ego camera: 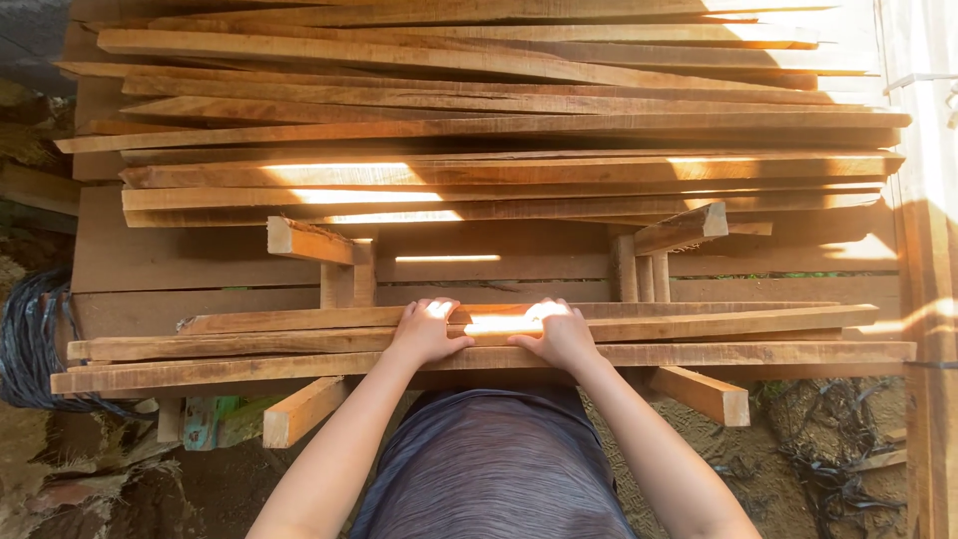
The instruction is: Arranging and sorting thin wooden strips on a workbench to organize them.
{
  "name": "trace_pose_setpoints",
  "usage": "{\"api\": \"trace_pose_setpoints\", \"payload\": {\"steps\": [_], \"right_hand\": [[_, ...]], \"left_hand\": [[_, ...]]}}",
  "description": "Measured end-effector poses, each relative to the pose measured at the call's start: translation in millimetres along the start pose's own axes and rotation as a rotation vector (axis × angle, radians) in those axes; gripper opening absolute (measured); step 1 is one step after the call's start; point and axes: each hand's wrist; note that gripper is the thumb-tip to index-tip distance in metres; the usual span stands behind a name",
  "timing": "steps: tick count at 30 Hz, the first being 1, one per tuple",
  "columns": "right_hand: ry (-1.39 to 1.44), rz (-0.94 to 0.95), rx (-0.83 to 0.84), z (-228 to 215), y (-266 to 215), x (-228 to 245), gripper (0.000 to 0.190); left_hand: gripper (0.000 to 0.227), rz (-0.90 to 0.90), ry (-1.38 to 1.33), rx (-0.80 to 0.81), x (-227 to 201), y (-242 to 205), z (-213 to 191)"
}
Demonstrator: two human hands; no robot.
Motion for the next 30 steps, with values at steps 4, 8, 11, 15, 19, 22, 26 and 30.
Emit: {"api": "trace_pose_setpoints", "payload": {"steps": [4,8,11,15,19,22,26,30], "right_hand": [[0.118,0.106,0.014,11,6,4,0.080],[0.023,0.063,-0.020,17,11,1,0.073],[-0.031,-0.048,0.006,5,7,1,0.081],[0.092,-0.130,-0.010,17,15,-7,0.062],[0.058,-0.294,-0.349,25,19,-12,0.048],[-0.004,-0.371,-0.492,43,29,-20,0.041],[0.037,-0.296,-0.428,46,32,-20,0.062],[-0.058,-0.232,-0.246,65,52,-31,0.056]], "left_hand": [[0.088,0.003,-0.013,-0.006,0,-1,-2],[0.086,0.002,-0.008,-0.016,-5,-5,-7],[0.089,0.002,-0.009,-0.007,-6,-6,-9],[0.089,0.000,0.001,0.024,-4,-4,-18],[0.088,-0.002,0.043,0.055,-5,0,-20],[0.074,0.002,0.072,0.004,-4,5,-14],[0.048,0.104,0.204,-0.365,16,20,32],[0.048,0.188,0.208,-0.561,25,18,44]]}}
Point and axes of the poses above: each hand's wrist, its own y-axis towards the middle knuckle, its own z-axis out of the palm, x = y × z, and after that the axes turned 10 degrees about z, right-handed
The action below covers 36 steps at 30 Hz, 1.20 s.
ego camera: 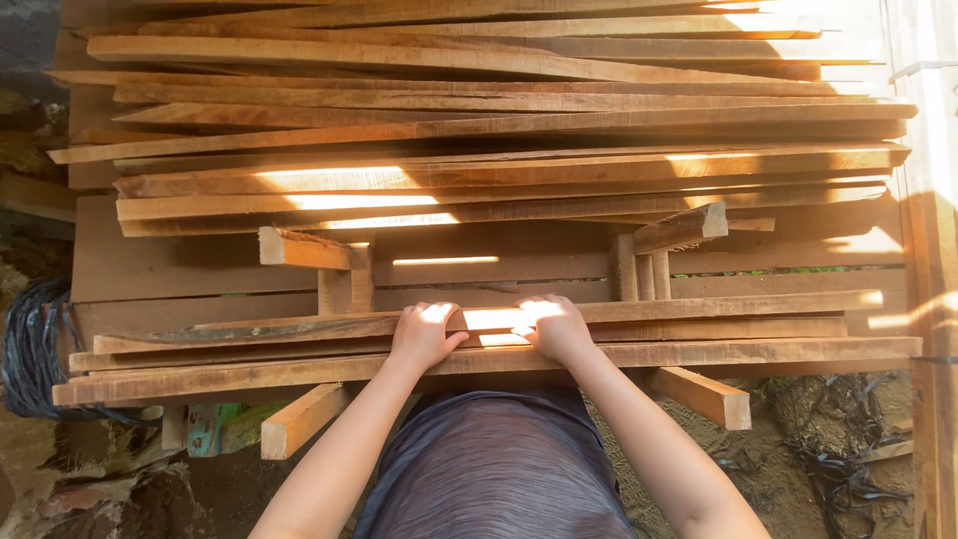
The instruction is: Arranging and sorting thin wooden strips on a workbench to organize them.
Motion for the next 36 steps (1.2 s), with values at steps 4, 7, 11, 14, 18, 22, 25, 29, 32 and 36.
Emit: {"api": "trace_pose_setpoints", "payload": {"steps": [4,7,11,14,18,22,25,29,32,36], "right_hand": [[-0.032,-0.041,0.003,-3,0,-1,0.054],[-0.022,-0.042,-0.005,-4,3,-3,0.052],[0.040,-0.014,0.034,-20,11,0,0.047],[0.076,0.030,-0.014,-40,20,3,0.050],[0.024,0.024,-0.113,-31,48,-2,0.047],[0.042,0.065,-0.147,-17,62,-8,0.048],[0.127,0.025,-0.306,-27,69,-8,0.048],[0.225,-0.056,-0.788,-70,99,-9,0.043],[0.116,-0.003,-0.884,-102,122,-23,0.063],[0.070,0.125,-0.704,-113,141,-37,0.072]], "left_hand": [[0.051,0.033,0.017,0.077,2,-2,-8],[0.048,0.040,0.022,0.087,1,4,-11],[0.049,-0.024,0.068,0.275,-3,17,-35],[0.049,-0.076,0.075,0.337,6,36,-47],[0.049,-0.094,0.103,0.282,25,59,-32],[0.048,-0.124,0.121,0.201,37,65,-14],[0.046,-0.087,0.121,0.003,38,71,-21],[0.037,0.000,0.147,-0.372,49,101,-56],[0.057,0.053,0.216,-0.553,74,132,-84],[0.073,-0.209,0.232,-0.215,80,146,-120]]}}
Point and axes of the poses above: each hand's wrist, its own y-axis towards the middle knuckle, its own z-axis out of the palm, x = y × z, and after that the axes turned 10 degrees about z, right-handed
